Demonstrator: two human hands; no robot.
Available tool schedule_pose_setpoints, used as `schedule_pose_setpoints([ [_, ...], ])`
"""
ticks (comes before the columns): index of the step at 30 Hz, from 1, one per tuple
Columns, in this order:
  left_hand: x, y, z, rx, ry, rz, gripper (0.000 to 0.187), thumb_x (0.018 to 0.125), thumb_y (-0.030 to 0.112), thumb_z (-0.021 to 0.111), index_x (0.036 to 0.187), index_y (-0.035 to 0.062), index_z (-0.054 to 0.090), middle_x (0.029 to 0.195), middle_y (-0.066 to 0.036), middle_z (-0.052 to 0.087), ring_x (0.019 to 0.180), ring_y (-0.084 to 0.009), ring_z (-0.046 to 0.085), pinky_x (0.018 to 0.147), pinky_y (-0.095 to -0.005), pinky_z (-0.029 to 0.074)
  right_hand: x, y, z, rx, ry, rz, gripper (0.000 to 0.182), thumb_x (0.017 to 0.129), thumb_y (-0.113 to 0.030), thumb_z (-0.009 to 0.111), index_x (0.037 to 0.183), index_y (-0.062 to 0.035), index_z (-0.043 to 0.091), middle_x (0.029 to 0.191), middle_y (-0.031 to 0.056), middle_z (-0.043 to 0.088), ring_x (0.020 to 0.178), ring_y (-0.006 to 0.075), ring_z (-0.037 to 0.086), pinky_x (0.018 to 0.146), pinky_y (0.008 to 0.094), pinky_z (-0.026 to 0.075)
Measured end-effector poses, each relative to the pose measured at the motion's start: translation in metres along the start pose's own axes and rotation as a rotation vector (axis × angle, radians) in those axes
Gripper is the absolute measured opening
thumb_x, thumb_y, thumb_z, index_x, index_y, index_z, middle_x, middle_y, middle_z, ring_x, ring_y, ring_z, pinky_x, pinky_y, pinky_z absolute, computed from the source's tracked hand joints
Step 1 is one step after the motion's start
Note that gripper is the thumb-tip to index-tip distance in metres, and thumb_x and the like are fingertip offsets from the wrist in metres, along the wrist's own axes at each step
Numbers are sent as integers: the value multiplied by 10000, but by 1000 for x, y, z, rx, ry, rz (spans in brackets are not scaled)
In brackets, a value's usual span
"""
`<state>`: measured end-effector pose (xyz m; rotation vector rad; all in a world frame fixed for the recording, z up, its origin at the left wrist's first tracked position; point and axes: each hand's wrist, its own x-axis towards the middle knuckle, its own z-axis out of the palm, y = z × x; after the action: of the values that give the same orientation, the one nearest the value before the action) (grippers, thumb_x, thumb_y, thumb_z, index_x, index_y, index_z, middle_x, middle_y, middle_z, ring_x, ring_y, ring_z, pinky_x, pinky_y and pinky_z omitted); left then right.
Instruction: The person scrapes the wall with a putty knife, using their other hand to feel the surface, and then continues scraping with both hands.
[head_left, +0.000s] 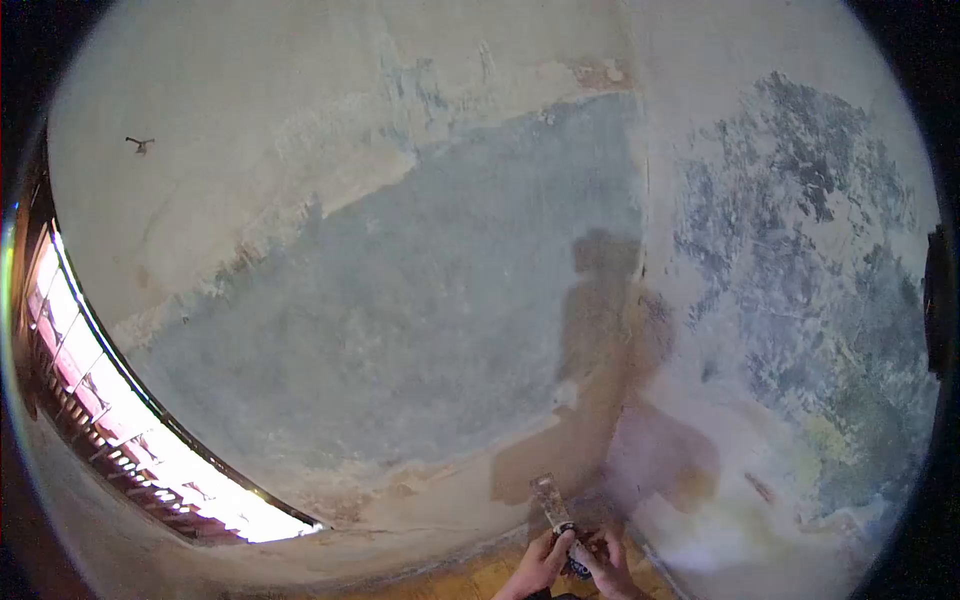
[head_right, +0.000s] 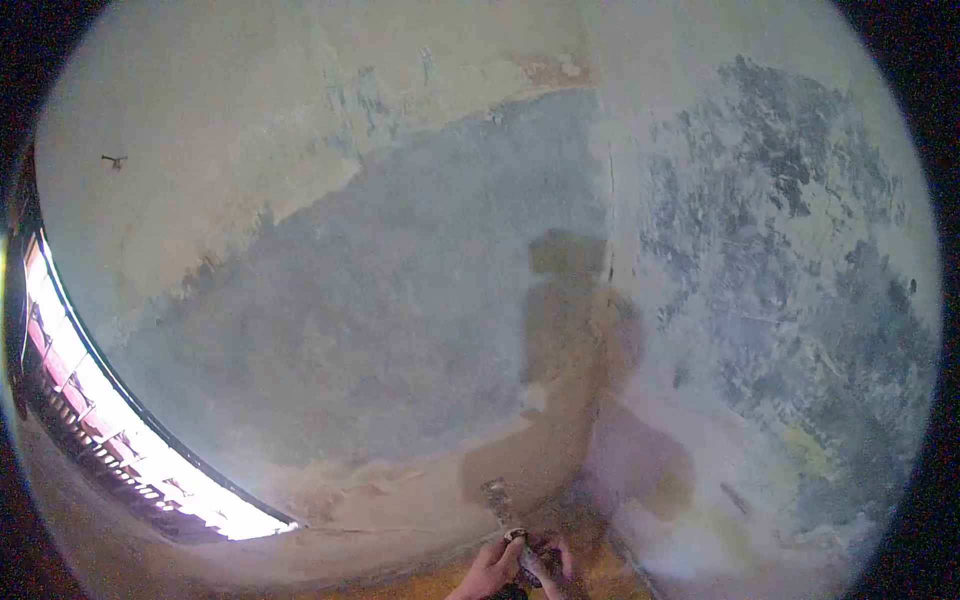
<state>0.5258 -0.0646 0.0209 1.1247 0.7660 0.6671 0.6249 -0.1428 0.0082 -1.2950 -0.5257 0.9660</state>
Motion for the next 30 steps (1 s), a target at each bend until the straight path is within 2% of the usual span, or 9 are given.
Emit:
schedule_pose_setpoints([
  [3,26,8,-18,53,34,61,281,967,246,476,1107,18,561,921,-28,593,816,-117,531,682,-255,436,13,10,11,-140,159,-107,222,878,-184,640,1025,-72,516,929,12,563,818,84,532,708,243,454],
  [8,76,37,-57,139,-34,-7,290,966,268,493,1038,5,592,921,-10,622,846,-59,514,757,-229,422,55,14,17,-211,-138,-237,415,862,-224,652,1188,-36,476,1079,75,563,943,172,548,829,302,444],
  [12,86,62,-59,274,-157,-22,308,955,284,503,1111,24,562,982,-43,614,884,-108,543,763,-263,445,87,-13,52,-380,-127,-598,561,811,-304,706,1235,-34,456,1168,118,541,1036,194,528,889,332,423],
  [15,92,75,-54,312,-177,117,342,951,276,497,1186,29,531,1070,-97,583,960,-189,550,803,-314,439,119,42,54,-326,-19,-600,625,811,-351,704,1272,-45,414,1183,133,531,1070,183,516,913,350,418],
  [18,98,101,-39,59,-117,204,406,945,273,495,1254,12,466,1233,-146,541,1132,-272,517,976,-417,387,113,-53,72,-10,-72,-388,384,825,-167,673,1037,-19,388,854,105,568,600,186,602,537,310,524],
  [20,107,94,-38,-99,11,234,453,930,287,524,1273,3,443,1247,-150,533,1151,-278,507,999,-445,368,140,-93,61,-280,32,-614,380,814,-103,671,1046,-9,384,894,137,561,645,220,626,568,359,548],
  [23,122,87,-50,-100,66,342,343,941,316,507,1158,55,560,1121,-123,593,1005,-212,583,803,-318,470,215,-85,38,65,187,-994,422,784,-89,702,1079,-17,410,920,124,552,680,232,632,590,370,557],
  [24,127,86,-54,-121,85,360,355,942,328,501,1167,59,550,1141,-130,588,1024,-232,583,819,-343,468,234,-94,26,135,194,-931,416,773,-127,720,1063,-34,436,930,118,550,701,237,623,602,369,548],
  [30,149,51,-81,-203,32,500,470,932,379,494,1290,79,442,1211,-151,555,1067,-301,575,897,-434,441,279,-309,50,-40,44,-1822,226,881,-314,523,921,-110,436,892,74,420,816,204,432,741,365,378],
])
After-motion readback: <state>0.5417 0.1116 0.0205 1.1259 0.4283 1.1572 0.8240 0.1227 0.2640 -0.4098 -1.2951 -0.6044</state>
